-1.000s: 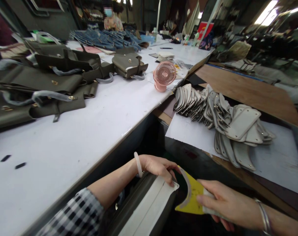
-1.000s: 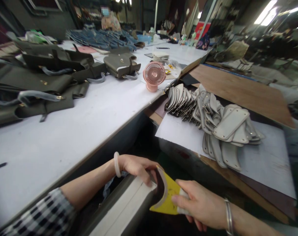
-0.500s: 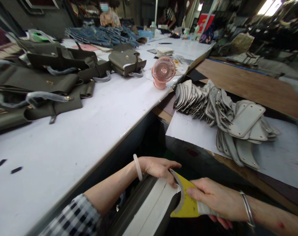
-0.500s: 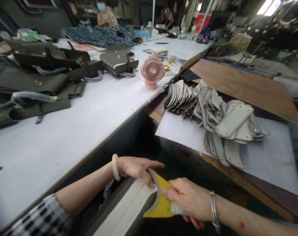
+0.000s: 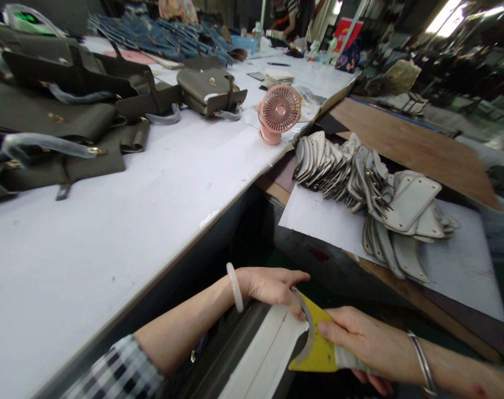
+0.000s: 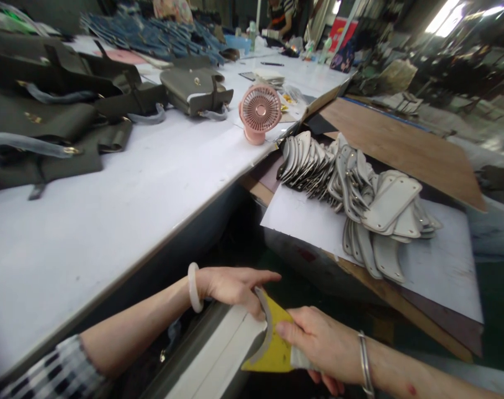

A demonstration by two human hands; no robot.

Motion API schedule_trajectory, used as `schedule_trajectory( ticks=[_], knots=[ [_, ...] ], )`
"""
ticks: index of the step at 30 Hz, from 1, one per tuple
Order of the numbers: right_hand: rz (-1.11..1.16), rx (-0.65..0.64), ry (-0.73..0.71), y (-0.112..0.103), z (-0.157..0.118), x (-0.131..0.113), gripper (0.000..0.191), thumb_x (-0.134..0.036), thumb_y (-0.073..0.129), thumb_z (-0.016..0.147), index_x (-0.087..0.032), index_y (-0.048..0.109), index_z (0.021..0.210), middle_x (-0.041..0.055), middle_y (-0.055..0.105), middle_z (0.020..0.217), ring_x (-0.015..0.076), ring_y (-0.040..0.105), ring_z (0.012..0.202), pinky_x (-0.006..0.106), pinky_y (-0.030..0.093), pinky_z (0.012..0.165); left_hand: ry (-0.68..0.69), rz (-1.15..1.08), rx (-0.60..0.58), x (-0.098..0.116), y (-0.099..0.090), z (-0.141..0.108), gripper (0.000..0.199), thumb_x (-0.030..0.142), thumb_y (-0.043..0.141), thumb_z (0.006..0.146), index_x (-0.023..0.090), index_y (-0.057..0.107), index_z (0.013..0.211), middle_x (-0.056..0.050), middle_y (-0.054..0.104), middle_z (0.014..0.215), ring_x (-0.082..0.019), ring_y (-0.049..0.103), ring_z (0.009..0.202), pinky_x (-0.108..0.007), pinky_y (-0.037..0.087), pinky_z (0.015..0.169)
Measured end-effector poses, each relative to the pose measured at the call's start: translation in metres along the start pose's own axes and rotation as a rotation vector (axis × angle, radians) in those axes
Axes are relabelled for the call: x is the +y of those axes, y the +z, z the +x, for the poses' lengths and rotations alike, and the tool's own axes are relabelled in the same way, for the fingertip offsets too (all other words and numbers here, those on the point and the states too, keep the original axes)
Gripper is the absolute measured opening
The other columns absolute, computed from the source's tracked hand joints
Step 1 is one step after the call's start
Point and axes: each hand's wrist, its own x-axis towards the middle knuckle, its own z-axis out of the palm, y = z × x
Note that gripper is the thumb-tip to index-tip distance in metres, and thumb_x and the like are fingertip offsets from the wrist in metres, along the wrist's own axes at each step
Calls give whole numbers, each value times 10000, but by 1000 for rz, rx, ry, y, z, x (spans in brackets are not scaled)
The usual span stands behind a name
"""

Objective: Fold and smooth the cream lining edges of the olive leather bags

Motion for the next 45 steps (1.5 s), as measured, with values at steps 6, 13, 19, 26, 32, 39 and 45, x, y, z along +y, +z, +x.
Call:
schedule_trajectory(
  ticks=[6, 13, 19, 26, 32, 39, 45],
  knots=[
    [111, -9, 54, 12, 1, -2, 342, -444, 260, 1041, -179, 476, 1051, -29, 551, 519, 77, 476, 338, 115, 396, 308, 21, -81, 24, -6, 3, 1, 1112, 343, 733, 624, 148, 181, 1569, -145, 613, 1305, -318, 590, 1155, -380, 466, 942],
    [199, -3, 43, 19, 1, -1, 375, -473, 258, 1037, -170, 477, 1065, -32, 544, 474, 93, 455, 280, 132, 376, 290, 87, -271, 27, -10, 8, 5, 1172, 234, 739, 562, 161, 140, 1567, -50, 619, 1019, -205, 597, 848, -307, 478, 734],
    [183, -41, 3, 24, 5, -12, 368, -503, 293, 1027, -177, 463, 1027, -31, 549, 467, 93, 457, 277, 128, 373, 295, 170, -418, 27, -15, 12, 9, 1183, 162, 739, 494, 157, 178, 1535, -16, 619, 937, -188, 576, 819, -297, 448, 689],
    [377, -3, -30, 59, 13, -20, 488, -527, 161, 1020, -157, 471, 1084, -8, 548, 440, 129, 475, 272, 170, 402, 307, 242, -622, 319, -22, 26, -29, 792, 194, 683, 655, 164, 416, 1400, -84, 645, 1160, -210, 594, 1000, -324, 459, 841],
    [488, 65, -161, 92, 18, -11, 649, -702, 260, 938, -141, 550, 1090, 24, 575, 460, 113, 460, 315, 158, 356, 333, 170, -472, 625, -40, 59, -61, 566, 512, 578, 905, 177, 551, 1361, -90, 614, 1365, -271, 568, 1224, -390, 422, 1058],
    [558, 465, -476, 79, -1, 15, 727, -879, 478, 727, -160, 561, 659, 9, 524, 532, 99, 476, 472, 224, 356, 478, 112, -261, 759, -42, 82, -67, 592, 570, 460, 955, 186, 553, 1394, -57, 575, 1428, -265, 543, 1292, -382, 369, 1142],
    [638, 576, -495, 71, 41, -5, 710, -904, 496, 675, -195, 530, 671, -18, 477, 529, 128, 467, 475, 264, 374, 467, 86, -224, 735, -33, 82, -66, 556, 551, 404, 985, 203, 562, 1388, -55, 653, 1330, -255, 602, 1205, -372, 423, 1074]
  ],
)
